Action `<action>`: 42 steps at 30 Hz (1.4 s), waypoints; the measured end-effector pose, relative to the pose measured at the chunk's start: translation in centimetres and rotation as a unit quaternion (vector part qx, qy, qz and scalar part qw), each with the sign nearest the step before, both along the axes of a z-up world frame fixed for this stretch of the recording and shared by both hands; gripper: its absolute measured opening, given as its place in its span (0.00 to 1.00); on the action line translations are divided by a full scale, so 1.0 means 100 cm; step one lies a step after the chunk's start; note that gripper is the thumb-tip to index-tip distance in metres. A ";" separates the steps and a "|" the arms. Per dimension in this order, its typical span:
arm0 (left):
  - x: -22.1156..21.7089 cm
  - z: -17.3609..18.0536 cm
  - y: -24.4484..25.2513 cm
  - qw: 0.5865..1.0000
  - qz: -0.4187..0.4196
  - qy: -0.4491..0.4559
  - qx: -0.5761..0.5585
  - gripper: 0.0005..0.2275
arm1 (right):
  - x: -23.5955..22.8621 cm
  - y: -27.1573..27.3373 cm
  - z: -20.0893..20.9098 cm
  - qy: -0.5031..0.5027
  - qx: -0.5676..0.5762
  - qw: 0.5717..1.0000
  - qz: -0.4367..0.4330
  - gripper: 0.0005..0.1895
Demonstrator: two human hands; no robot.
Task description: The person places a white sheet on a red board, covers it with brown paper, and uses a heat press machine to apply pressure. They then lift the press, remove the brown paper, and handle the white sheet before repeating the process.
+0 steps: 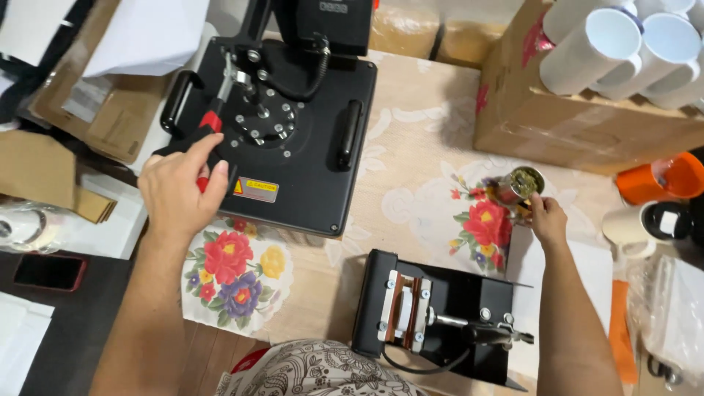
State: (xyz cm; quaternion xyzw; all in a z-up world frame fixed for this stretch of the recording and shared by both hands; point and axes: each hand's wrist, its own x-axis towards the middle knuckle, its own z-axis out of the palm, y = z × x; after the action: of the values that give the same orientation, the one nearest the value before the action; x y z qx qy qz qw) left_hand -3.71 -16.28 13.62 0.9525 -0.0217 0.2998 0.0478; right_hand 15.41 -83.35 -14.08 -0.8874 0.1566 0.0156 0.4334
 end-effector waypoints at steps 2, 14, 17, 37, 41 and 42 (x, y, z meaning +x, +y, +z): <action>0.001 -0.002 0.003 1.000 -0.009 -0.009 -0.009 0.16 | 0.012 -0.005 -0.026 -0.003 0.011 1.000 0.024 0.28; 0.005 -0.005 -0.003 0.999 0.001 0.002 -0.038 0.15 | -0.008 0.013 -0.031 -0.023 0.206 0.978 0.029 0.27; 0.005 -0.005 -0.004 0.999 -0.005 0.004 -0.037 0.16 | -0.022 0.021 0.006 -0.037 0.214 0.974 0.063 0.29; 0.009 0.002 -0.018 0.999 -0.013 -0.042 -0.010 0.17 | -0.252 0.290 0.398 -0.168 0.218 0.926 0.259 0.26; 0.010 0.001 -0.020 0.999 -0.011 -0.035 -0.015 0.18 | -0.277 0.332 0.434 -0.184 0.232 0.924 0.243 0.25; 0.010 0.002 -0.021 0.999 -0.014 -0.047 -0.010 0.18 | -0.279 0.335 0.436 -0.216 0.223 0.915 0.258 0.23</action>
State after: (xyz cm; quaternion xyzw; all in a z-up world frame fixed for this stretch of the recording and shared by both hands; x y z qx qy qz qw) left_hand -2.68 -18.38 13.82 0.9366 -0.0341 0.3434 0.0607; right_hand -12.51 -49.82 29.49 -0.7587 -0.1829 -0.0304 0.6245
